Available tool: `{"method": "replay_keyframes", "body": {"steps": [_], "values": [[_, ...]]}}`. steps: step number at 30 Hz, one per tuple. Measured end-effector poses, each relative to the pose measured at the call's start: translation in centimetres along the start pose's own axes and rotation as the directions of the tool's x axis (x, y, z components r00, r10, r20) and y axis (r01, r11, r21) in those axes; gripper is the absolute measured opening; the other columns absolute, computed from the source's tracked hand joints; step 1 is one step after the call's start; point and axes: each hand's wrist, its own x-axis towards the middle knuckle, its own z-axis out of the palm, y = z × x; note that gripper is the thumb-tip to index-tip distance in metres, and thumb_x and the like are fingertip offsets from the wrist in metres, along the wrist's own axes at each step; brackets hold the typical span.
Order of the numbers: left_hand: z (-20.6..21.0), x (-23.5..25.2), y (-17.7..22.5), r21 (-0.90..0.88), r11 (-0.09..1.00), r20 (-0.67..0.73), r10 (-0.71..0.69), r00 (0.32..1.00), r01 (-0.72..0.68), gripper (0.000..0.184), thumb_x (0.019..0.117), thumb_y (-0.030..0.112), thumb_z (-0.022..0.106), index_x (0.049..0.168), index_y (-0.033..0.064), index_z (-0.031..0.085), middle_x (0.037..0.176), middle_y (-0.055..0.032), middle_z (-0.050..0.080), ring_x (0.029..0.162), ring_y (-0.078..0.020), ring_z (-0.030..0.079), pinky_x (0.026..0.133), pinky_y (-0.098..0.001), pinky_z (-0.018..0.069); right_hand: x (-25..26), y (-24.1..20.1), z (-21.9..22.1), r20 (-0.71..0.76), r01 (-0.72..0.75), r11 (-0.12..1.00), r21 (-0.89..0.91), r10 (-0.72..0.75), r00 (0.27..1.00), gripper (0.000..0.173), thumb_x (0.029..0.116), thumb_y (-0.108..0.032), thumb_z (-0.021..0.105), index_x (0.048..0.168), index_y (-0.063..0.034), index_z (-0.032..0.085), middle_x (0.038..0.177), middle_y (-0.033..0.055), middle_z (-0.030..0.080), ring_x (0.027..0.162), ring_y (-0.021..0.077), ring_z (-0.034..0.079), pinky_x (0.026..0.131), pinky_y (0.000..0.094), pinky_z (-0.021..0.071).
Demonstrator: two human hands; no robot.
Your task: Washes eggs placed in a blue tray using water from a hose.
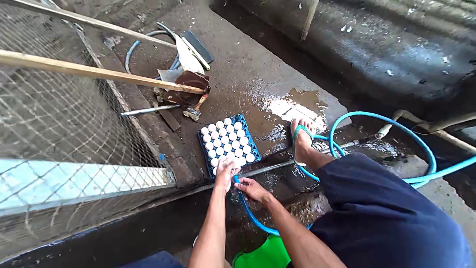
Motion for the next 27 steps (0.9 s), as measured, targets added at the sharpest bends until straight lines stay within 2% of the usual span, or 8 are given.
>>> {"method": "replay_keyframes", "body": {"steps": [3, 7, 12, 16, 19, 21, 24, 27], "values": [[0.9, 4.5, 1.3, 0.327, 0.944, -0.001, 0.037, 0.999, -0.034, 0.053, 0.0969, 0.008, 0.066, 0.143, -0.0058, 0.045, 0.129, -0.0262, 0.058, 0.102, -0.0298, 0.068, 0.088, -0.0425, 0.0597, 2.0, 0.0, -0.3, -0.074, -0.010, 1.000, 0.019, 0.011, 0.997, 0.034, 0.1081, -0.031, 0.054, 0.134, -0.0090, 0.058, 0.099, 0.0064, 0.070, 0.058, 0.0082, 0.053, 0.053, 0.0251, 0.0440], [2.5, 11.6, 4.4, 0.685, 0.721, 0.023, 0.127, 0.992, -0.108, 0.051, 0.0952, 0.021, 0.072, 0.138, -0.0012, 0.055, 0.132, -0.0239, 0.062, 0.120, -0.0329, 0.062, 0.104, -0.0495, 0.0492, 3.9, -0.9, -1.8, -0.134, -0.021, 0.995, 0.101, 0.034, 0.990, 0.034, 0.1072, -0.031, 0.056, 0.133, -0.0088, 0.060, 0.096, 0.0063, 0.070, 0.056, 0.0077, 0.050, 0.052, 0.0249, 0.0419], [4.7, 20.6, 6.0, 0.863, 0.438, 0.111, 0.320, 0.941, -0.251, 0.052, 0.0932, 0.026, 0.074, 0.139, 0.0056, 0.059, 0.136, -0.0212, 0.060, 0.130, -0.0376, 0.055, 0.111, -0.0579, 0.0403, 5.5, -2.4, -2.9, -0.163, 0.001, 0.981, 0.196, 0.032, 0.986, 0.033, 0.1050, -0.029, 0.060, 0.132, -0.0091, 0.062, 0.097, 0.0061, 0.070, 0.058, 0.0082, 0.050, 0.053, 0.0256, 0.0417], [6.0, 24.4, 6.2, 0.949, 0.186, 0.195, 0.283, 0.939, -0.254, 0.047, 0.0944, 0.031, 0.073, 0.134, 0.0091, 0.063, 0.135, -0.0176, 0.062, 0.132, -0.0385, 0.051, 0.111, -0.0629, 0.0337, 5.9, -2.4, -2.8, -0.155, 0.005, 0.971, 0.238, 0.033, 0.987, 0.031, 0.1038, -0.028, 0.063, 0.128, -0.0085, 0.064, 0.095, 0.0053, 0.070, 0.059, 0.0073, 0.051, 0.053, 0.0245, 0.0406], [6.3, 25.6, 6.3, 0.968, 0.095, 0.210, 0.214, 0.954, -0.234, 0.044, 0.0972, 0.034, 0.069, 0.136, 0.0123, 0.064, 0.142, -0.0158, 0.059, 0.138, -0.0369, 0.047, 0.111, -0.0628, 0.0335, 6.3, -2.1, -2.6, -0.131, 0.001, 0.970, 0.242, 0.032, 0.991, 0.030, 0.1033, -0.027, 0.063, 0.126, -0.0074, 0.064, 0.094, 0.0053, 0.070, 0.058, 0.0069, 0.051, 0.052, 0.0239, 0.0402], [5.7, 25.0, 6.2, 0.965, 0.121, 0.195, 0.260, 0.946, -0.233, 0.045, 0.1002, 0.034, 0.063, 0.140, 0.0120, 0.062, 0.149, -0.0177, 0.051, 0.141, -0.0402, 0.041, 0.110, -0.0649, 0.0338, 6.5, -1.9, -2.4, -0.114, -0.010, 0.972, 0.233, 0.037, 0.993, 0.030, 0.1033, -0.027, 0.063, 0.126, -0.0073, 0.064, 0.094, 0.0053, 0.070, 0.058, 0.0068, 0.051, 0.052, 0.0241, 0.0406], [4.7, 22.0, 6.1, 0.980, 0.148, 0.081, 0.337, 0.938, -0.137, 0.043, 0.0997, 0.034, 0.059, 0.130, 0.0039, 0.061, 0.137, -0.0239, 0.055, 0.131, -0.0447, 0.047, 0.104, -0.0652, 0.0377, 6.7, -2.0, -2.3, -0.105, -0.021, 0.977, 0.211, 0.044, 0.993, 0.031, 0.1034, -0.028, 0.063, 0.127, -0.0080, 0.064, 0.094, 0.0056, 0.070, 0.060, 0.0076, 0.052, 0.053, 0.0250, 0.0415], [3.6, 19.5, 4.9, 0.998, 0.025, 0.058, 0.220, 0.974, -0.065, 0.055, 0.0938, 0.041, 0.067, 0.134, 0.0039, 0.061, 0.139, -0.0224, 0.054, 0.135, -0.0426, 0.044, 0.109, -0.0657, 0.0316, 6.8, -2.0, -2.0, -0.104, -0.022, 0.980, 0.197, 0.044, 0.994, 0.031, 0.1035, -0.028, 0.063, 0.128, -0.0086, 0.064, 0.095, 0.0053, 0.070, 0.060, 0.0075, 0.052, 0.054, 0.0247, 0.0414]]}}
